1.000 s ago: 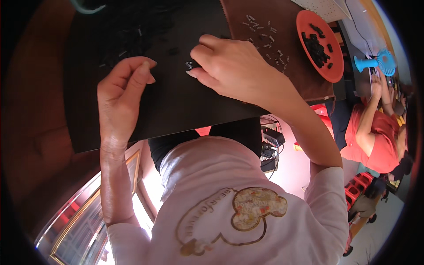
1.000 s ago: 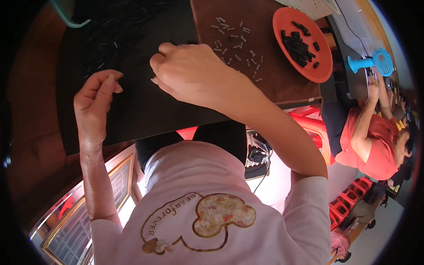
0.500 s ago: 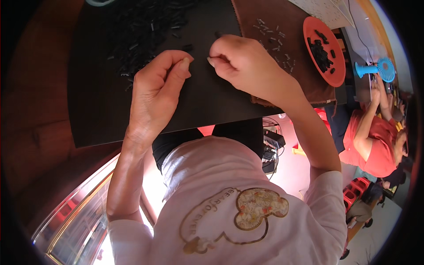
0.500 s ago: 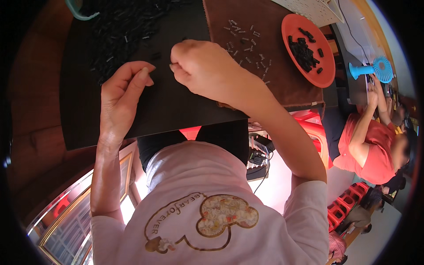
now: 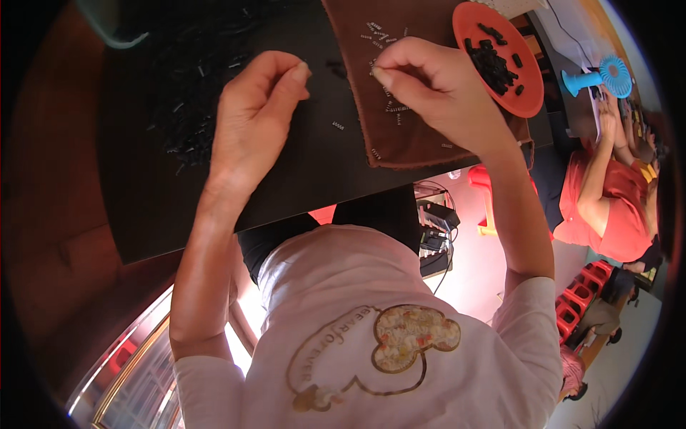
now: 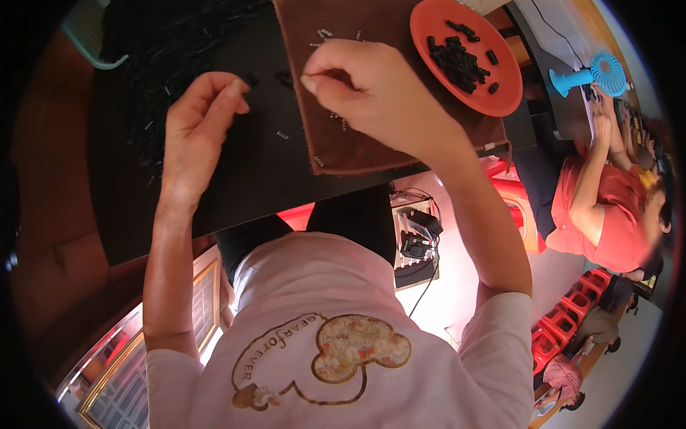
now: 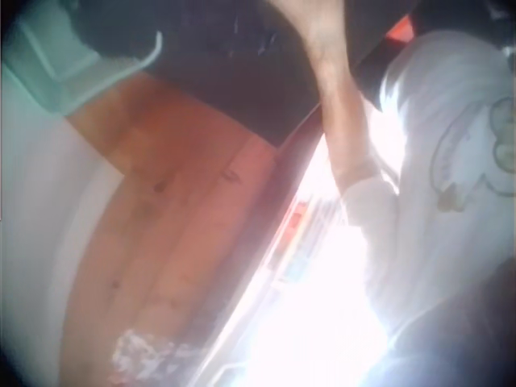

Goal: The person assembles small black plastic components by inserting small silver pins into them one at a time.

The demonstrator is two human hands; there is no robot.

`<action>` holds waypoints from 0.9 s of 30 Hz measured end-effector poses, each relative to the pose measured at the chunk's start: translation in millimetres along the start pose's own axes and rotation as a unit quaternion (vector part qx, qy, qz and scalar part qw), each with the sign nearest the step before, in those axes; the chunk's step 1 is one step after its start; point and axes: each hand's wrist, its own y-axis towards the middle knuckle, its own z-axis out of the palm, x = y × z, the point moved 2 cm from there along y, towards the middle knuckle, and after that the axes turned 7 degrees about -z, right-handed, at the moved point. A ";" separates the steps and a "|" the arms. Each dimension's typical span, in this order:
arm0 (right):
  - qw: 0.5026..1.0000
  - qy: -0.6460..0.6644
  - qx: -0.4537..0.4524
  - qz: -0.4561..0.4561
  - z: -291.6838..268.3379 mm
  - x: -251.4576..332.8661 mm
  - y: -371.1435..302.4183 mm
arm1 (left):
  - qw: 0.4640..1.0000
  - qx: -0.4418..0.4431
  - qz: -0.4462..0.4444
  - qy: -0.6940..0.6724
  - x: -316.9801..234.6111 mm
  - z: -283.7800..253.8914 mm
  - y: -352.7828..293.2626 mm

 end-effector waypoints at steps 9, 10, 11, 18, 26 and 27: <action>0.989 -0.148 -0.005 -0.012 -42.5 -26.0 -33.5 | 0.919 0.087 0.217 0.316 -14.5 23.2 -23.6; 0.988 -0.151 -0.007 -0.019 -43.8 -27.7 -34.6 | 0.907 0.095 0.217 0.347 -13.2 26.1 -22.3; 0.988 -0.153 -0.008 -0.019 -44.8 -28.8 -34.6 | 0.894 0.103 0.216 0.378 -12.6 28.7 -21.6; 0.962 -0.269 -0.018 -0.055 -53.5 -33.3 -45.3 | 0.880 0.107 0.191 0.423 -6.9 27.9 -20.8; 0.940 -0.337 -0.016 -0.045 -58.6 -34.0 -49.7 | 0.914 0.110 0.233 0.312 -37.0 70.3 -21.8; 0.938 -0.342 -0.018 -0.050 -57.7 -33.2 -49.6 | 0.915 0.109 0.234 0.311 -35.6 77.6 -20.4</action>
